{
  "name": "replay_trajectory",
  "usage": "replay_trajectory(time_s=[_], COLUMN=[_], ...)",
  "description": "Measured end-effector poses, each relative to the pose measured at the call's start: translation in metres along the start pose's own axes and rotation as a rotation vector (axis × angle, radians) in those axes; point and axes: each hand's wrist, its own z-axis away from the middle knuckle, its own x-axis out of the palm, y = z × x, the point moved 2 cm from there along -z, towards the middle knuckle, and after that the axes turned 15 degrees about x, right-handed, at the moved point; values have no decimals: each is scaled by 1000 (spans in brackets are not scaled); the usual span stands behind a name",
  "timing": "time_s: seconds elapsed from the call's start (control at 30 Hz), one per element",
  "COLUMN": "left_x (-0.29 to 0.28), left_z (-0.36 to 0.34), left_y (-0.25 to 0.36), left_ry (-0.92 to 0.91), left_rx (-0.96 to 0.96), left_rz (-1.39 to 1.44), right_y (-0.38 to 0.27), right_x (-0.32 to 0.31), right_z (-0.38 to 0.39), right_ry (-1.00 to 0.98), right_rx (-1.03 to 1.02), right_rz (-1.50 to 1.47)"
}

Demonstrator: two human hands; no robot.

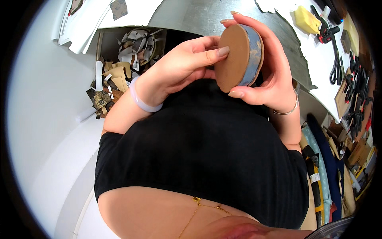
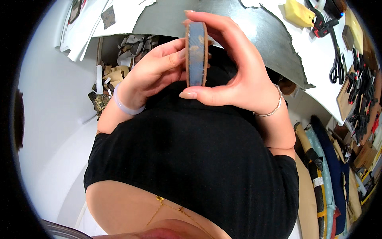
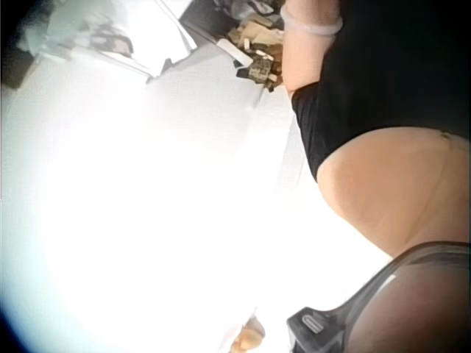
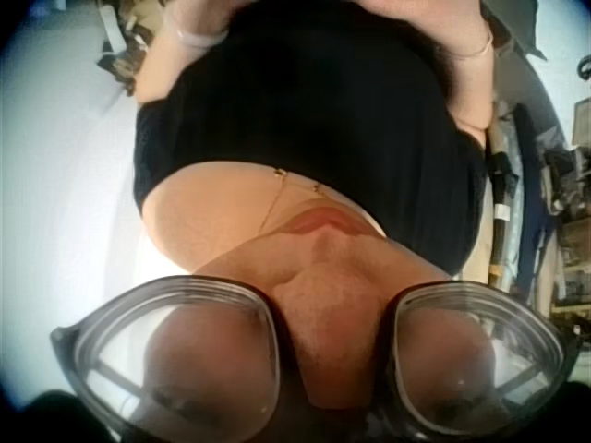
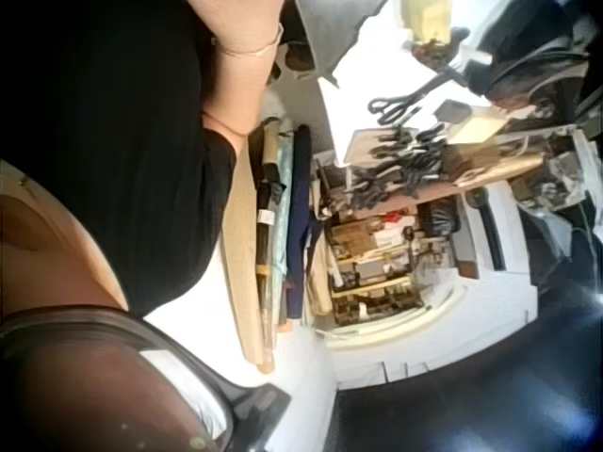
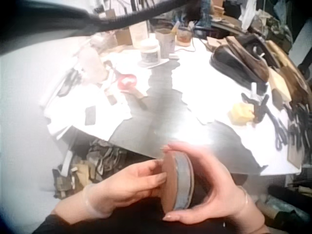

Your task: The person holds two circular craft pieces, one with a patterned exterior and one plain brown, and presses them together. They separate the pieces, apply a white adhesive to the interior of the patterned piece with a brush, then rejoin the two pieces and press the edges to secure the bond.

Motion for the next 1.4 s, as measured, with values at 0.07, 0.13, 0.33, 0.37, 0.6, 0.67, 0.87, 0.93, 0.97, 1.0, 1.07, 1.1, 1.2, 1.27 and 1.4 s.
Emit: replay_trajectory(time_s=[0.07,0.13,0.33,0.37,0.6,0.67,0.87,0.93,0.97,1.0,1.07,1.1,1.2,1.27,1.4], left_x=[0,1,-1,0,7,8,10,11,12,12,11,9,0,-4,-3], left_z=[1,-1,2,3,4,3,3,4,4,5,3,1,0,-2,2], left_y=[-2,-3,-3,-3,-1,0,-1,0,0,0,-1,0,4,7,13], left_ry=[7,-8,-44,-44,-28,-34,-4,11,23,37,86,110,195,230,285], left_rx=[11,36,37,48,40,41,46,64,77,93,171,211,340,428,517], left_rz=[64,106,160,165,137,115,95,104,110,115,75,54,-67,-123,-329], right_y=[-4,-10,-17,-18,-26,-27,-21,-19,-18,-17,-15,-18,-28,-29,-23], right_x=[-3,-5,-2,-1,-3,-5,-8,-9,-9,-9,-6,-7,-8,-3,-2], right_z=[0,-2,-4,-4,0,1,1,1,1,2,5,7,15,15,12], right_ry=[-25,-58,-37,-48,-96,-103,-143,-170,-183,-158,-107,-76,30,118,329], right_rx=[43,83,211,223,268,261,213,186,172,175,181,238,330,285,200], right_rz=[-15,-64,-300,-335,-473,-482,-461,-441,-431,-434,-439,-435,-396,-339,-214])
